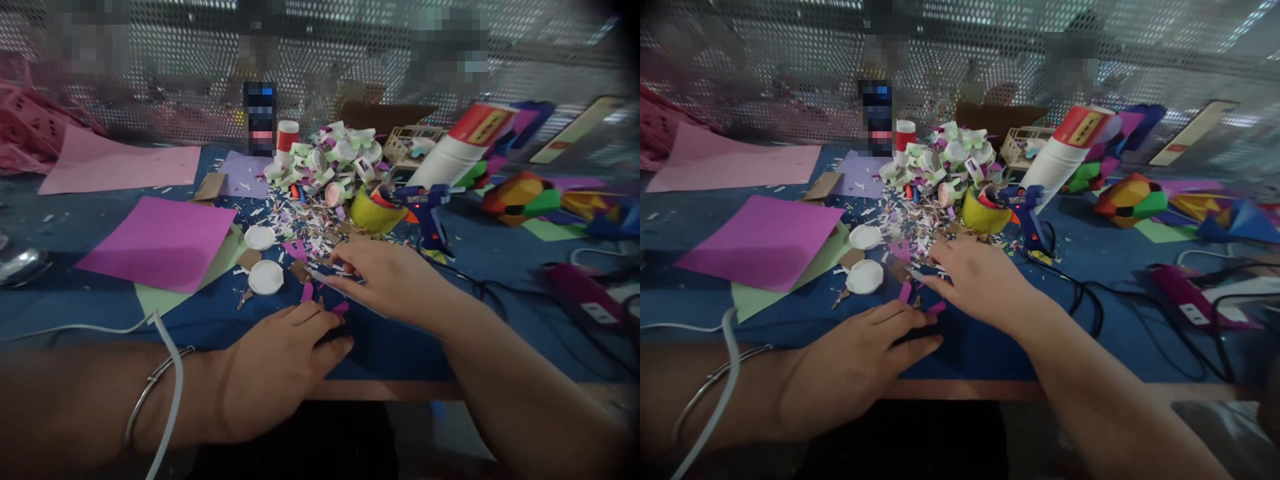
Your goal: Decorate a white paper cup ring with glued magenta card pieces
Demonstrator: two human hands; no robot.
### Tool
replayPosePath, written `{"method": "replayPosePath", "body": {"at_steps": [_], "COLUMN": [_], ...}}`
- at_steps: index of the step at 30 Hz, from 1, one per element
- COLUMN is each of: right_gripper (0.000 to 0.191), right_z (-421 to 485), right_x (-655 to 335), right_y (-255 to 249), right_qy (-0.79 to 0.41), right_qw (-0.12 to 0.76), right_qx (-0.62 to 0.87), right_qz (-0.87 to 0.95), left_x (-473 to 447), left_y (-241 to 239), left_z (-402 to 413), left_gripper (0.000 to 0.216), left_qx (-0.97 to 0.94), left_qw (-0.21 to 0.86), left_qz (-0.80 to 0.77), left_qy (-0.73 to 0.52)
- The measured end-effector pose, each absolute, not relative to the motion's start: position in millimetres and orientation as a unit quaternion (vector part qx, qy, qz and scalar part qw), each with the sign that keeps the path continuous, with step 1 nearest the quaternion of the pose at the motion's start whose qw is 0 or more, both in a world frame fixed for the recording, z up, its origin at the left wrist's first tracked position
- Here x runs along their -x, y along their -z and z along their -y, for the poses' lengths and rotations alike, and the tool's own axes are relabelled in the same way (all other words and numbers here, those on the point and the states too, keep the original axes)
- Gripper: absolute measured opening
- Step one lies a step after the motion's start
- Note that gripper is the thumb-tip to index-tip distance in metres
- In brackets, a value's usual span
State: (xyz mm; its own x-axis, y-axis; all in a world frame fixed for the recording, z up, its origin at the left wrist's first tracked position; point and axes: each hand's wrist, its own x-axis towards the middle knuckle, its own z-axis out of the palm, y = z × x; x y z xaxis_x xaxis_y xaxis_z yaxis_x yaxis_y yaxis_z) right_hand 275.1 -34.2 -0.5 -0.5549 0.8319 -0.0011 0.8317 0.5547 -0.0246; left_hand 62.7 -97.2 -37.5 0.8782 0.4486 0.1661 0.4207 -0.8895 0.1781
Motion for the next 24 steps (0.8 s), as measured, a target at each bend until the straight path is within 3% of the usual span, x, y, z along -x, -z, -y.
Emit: {"method": "replayPosePath", "body": {"at_steps": [10,18,24], "right_gripper": [0.033,0.036,0.034], "right_z": [39.3,55.7,69.0], "right_x": [-274.4,-289.7,-304.5], "right_y": [3.8,0.4,6.2], "right_qy": [-0.109,-0.076,0.024], "right_qw": [-0.005,-0.04,-0.05], "right_qx": [0.417,0.391,0.316], "right_qz": [0.902,0.916,0.947], "left_x": [-64.5,-65.6,-69.5], "left_y": [40.7,44.8,51.3], "left_z": [112.8,112.6,118.3], "left_gripper": [0.034,0.031,0.029], "left_qx": [-0.951,-0.953,-0.953], "left_qw": [0.144,0.11,0.079], "left_qz": [-0.215,-0.206,-0.208], "left_qy": [-0.171,-0.192,-0.205]}}
